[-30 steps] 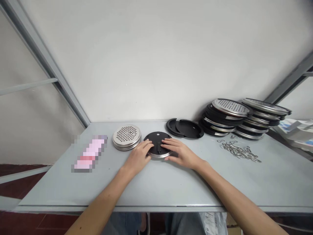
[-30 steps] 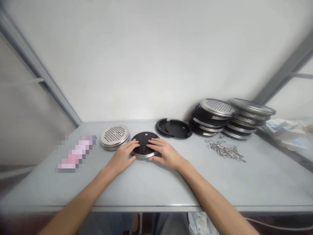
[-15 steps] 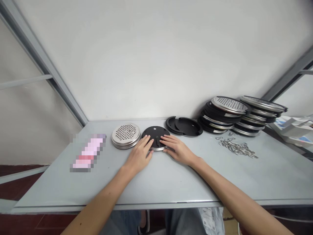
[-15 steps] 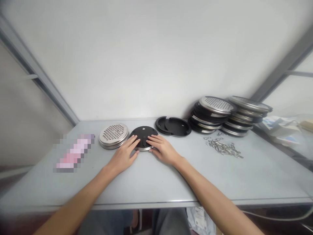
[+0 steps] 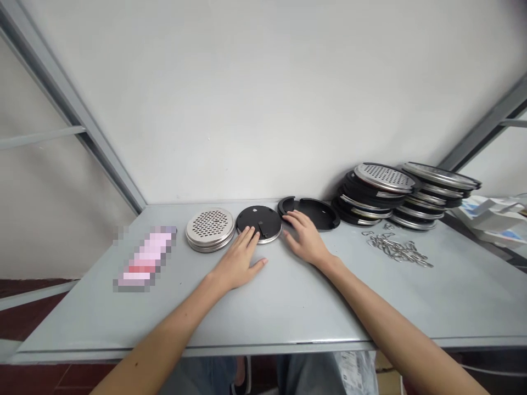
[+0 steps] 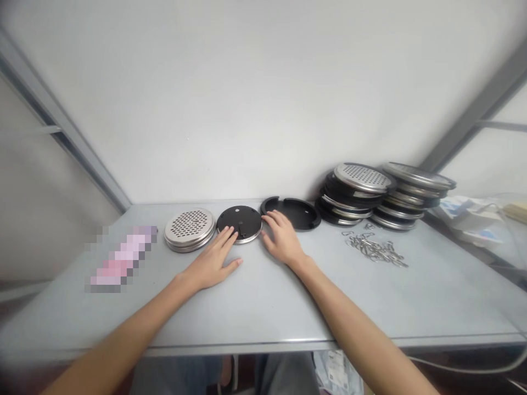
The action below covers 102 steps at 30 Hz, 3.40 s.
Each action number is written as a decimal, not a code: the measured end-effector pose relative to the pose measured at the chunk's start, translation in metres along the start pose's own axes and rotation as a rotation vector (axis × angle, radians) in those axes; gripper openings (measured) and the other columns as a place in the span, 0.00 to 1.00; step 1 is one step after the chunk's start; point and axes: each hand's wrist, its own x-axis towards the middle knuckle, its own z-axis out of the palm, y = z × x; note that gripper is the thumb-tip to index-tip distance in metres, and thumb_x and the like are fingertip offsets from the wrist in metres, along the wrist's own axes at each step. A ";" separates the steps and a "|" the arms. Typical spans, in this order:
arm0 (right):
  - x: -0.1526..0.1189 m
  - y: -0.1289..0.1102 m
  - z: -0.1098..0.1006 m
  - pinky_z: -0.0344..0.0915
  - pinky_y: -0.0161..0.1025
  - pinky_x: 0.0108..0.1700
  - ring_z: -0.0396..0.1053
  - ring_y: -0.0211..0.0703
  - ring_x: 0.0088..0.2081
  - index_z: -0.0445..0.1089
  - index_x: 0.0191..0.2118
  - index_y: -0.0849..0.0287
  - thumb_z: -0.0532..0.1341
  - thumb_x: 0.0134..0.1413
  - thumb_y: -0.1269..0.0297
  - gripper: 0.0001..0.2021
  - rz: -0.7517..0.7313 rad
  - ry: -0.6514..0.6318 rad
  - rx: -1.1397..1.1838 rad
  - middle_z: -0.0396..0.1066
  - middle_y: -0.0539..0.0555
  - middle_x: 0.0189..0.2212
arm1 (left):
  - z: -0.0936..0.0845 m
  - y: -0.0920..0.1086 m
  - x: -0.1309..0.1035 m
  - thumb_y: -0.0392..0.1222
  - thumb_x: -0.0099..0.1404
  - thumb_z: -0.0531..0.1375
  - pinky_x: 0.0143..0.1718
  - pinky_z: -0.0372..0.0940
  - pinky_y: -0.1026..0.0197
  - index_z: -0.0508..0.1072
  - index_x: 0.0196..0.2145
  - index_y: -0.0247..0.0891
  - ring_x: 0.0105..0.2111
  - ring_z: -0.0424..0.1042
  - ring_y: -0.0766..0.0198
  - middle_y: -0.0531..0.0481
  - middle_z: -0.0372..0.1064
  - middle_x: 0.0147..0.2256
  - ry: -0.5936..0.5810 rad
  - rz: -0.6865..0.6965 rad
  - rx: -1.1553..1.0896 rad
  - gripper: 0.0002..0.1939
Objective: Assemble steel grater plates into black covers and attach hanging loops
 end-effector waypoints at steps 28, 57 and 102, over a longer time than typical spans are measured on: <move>-0.007 0.088 -0.046 0.67 0.51 0.48 0.74 0.58 0.43 0.75 0.44 0.65 0.54 0.55 0.63 0.17 0.732 0.139 -0.194 0.77 0.65 0.39 | -0.032 -0.023 0.008 0.41 0.67 0.57 0.57 0.61 0.46 0.71 0.49 0.37 0.54 0.65 0.52 0.41 0.68 0.51 0.413 0.031 0.027 0.14; -0.009 0.010 -0.048 0.66 0.51 0.56 0.67 0.50 0.56 0.71 0.50 0.56 0.55 0.62 0.64 0.14 0.062 0.139 0.334 0.70 0.59 0.55 | -0.011 -0.014 0.039 0.24 0.62 0.46 0.62 0.56 0.51 0.65 0.57 0.28 0.62 0.58 0.53 0.36 0.60 0.61 0.043 0.027 0.025 0.27; -0.009 -0.007 -0.047 0.69 0.40 0.35 0.72 0.43 0.29 0.73 0.41 0.57 0.55 0.60 0.57 0.13 0.220 -0.265 0.235 0.76 0.52 0.29 | -0.037 -0.050 -0.025 0.49 0.71 0.51 0.60 0.56 0.44 0.63 0.60 0.40 0.63 0.56 0.49 0.42 0.60 0.61 0.303 -0.032 0.126 0.23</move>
